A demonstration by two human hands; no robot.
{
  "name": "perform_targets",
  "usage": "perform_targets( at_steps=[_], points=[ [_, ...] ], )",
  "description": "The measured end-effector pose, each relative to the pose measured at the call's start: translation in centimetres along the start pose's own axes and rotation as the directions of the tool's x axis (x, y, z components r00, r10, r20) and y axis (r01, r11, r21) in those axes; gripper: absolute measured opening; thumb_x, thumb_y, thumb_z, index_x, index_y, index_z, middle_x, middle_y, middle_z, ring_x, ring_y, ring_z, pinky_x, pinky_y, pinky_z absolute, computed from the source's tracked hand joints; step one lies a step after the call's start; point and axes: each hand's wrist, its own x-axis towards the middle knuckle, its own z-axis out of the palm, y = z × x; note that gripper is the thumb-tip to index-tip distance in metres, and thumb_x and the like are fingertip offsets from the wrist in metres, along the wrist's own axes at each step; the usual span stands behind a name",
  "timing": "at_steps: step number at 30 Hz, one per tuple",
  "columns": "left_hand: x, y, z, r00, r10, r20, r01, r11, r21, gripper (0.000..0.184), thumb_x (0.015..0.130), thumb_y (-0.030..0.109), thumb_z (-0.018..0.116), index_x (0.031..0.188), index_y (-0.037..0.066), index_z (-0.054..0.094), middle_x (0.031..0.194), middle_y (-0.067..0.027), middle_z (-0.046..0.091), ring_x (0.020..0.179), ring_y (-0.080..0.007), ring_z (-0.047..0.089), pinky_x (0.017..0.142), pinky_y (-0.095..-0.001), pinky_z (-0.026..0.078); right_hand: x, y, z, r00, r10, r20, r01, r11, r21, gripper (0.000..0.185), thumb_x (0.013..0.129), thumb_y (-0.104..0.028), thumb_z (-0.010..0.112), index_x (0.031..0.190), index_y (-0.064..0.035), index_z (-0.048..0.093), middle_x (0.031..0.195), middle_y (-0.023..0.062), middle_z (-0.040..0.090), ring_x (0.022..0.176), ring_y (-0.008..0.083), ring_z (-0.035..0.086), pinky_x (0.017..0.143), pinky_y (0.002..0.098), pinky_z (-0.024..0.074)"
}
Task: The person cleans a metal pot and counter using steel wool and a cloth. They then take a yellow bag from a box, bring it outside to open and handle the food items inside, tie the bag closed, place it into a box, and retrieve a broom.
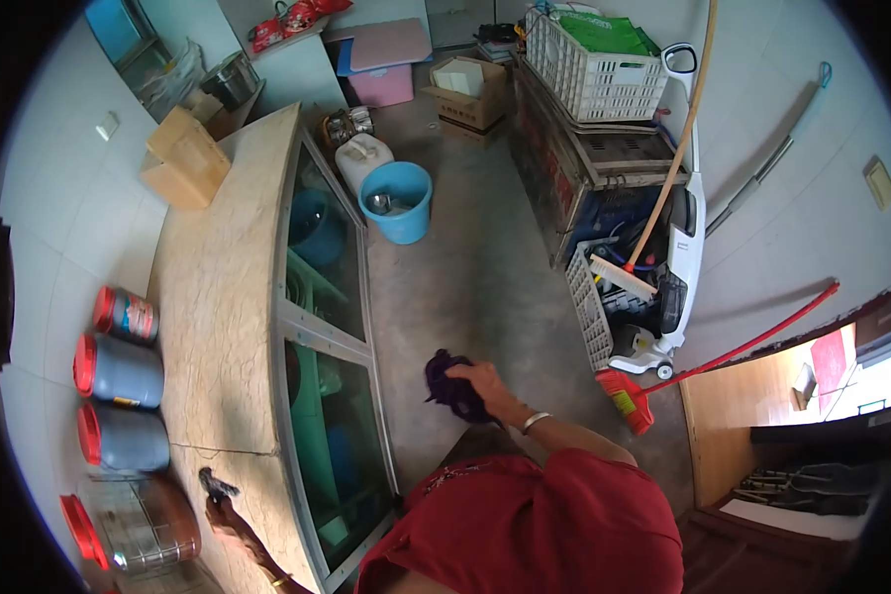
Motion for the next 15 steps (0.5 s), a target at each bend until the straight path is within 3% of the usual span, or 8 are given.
perform_targets(
  at_steps=[2, 5, 8, 15],
  points=[
    [2.2, 0.0, 2.8, 0.999, 0.035, 0.025, -0.035, 0.999, 0.005, 0.035, 0.078, 0.021, 0.058, 0.107, 0.002, 0.060, 0.088, -0.0153, 0.060, 0.073, -0.0304, 0.058, 0.067, -0.0390, 0.044, 0.7, -1.7, -3.4, 0.989, -0.099, -0.108, 0.100, 0.995, 0.004, 0.026, 0.075, -0.015, 0.065, 0.093, 0.0035, 0.063, 0.081, 0.0094, 0.065, 0.068, 0.0180, 0.062, 0.063, 0.0294, 0.0512],
    [4.8, 4.8, 5.2, 0.998, -0.005, 0.068, 0.005, 1.000, 0.006, 0.032, 0.079, 0.019, 0.058, 0.106, 0.004, 0.061, 0.088, -0.0153, 0.060, 0.076, -0.0299, 0.057, 0.069, -0.0383, 0.043, 1.3, -4.4, -7.3, 0.984, -0.049, -0.170, 0.076, 0.985, 0.156, 0.024, 0.076, -0.014, 0.064, 0.092, 0.0033, 0.062, 0.080, 0.0103, 0.065, 0.069, 0.0200, 0.064, 0.064, 0.0310, 0.0525],
    [7.3, 5.8, 7.9, 0.996, 0.069, 0.048, -0.071, 0.997, 0.039, 0.030, 0.078, 0.016, 0.059, 0.106, 0.005, 0.061, 0.088, -0.0156, 0.060, 0.077, -0.0291, 0.057, 0.070, -0.0391, 0.042, 1.3, -6.7, -9.4, 0.965, -0.043, -0.259, 0.097, 0.976, 0.197, 0.024, 0.076, -0.014, 0.062, 0.093, 0.0034, 0.061, 0.080, 0.0111, 0.065, 0.069, 0.0213, 0.064, 0.065, 0.0316, 0.0531],
    [11.8, 8.0, 11.4, 0.992, 0.074, 0.104, -0.072, 0.997, -0.021, 0.028, 0.079, 0.019, 0.057, 0.101, 0.002, 0.060, 0.084, -0.0163, 0.058, 0.073, -0.0307, 0.054, 0.067, -0.0397, 0.040, 3.2, -7.6, -10.9, 0.944, 0.031, -0.328, 0.042, 0.976, 0.213, 0.024, 0.078, -0.016, 0.061, 0.094, 0.0012, 0.060, 0.081, 0.0095, 0.064, 0.072, 0.0198, 0.063, 0.068, 0.0307, 0.0518]
  ],
)
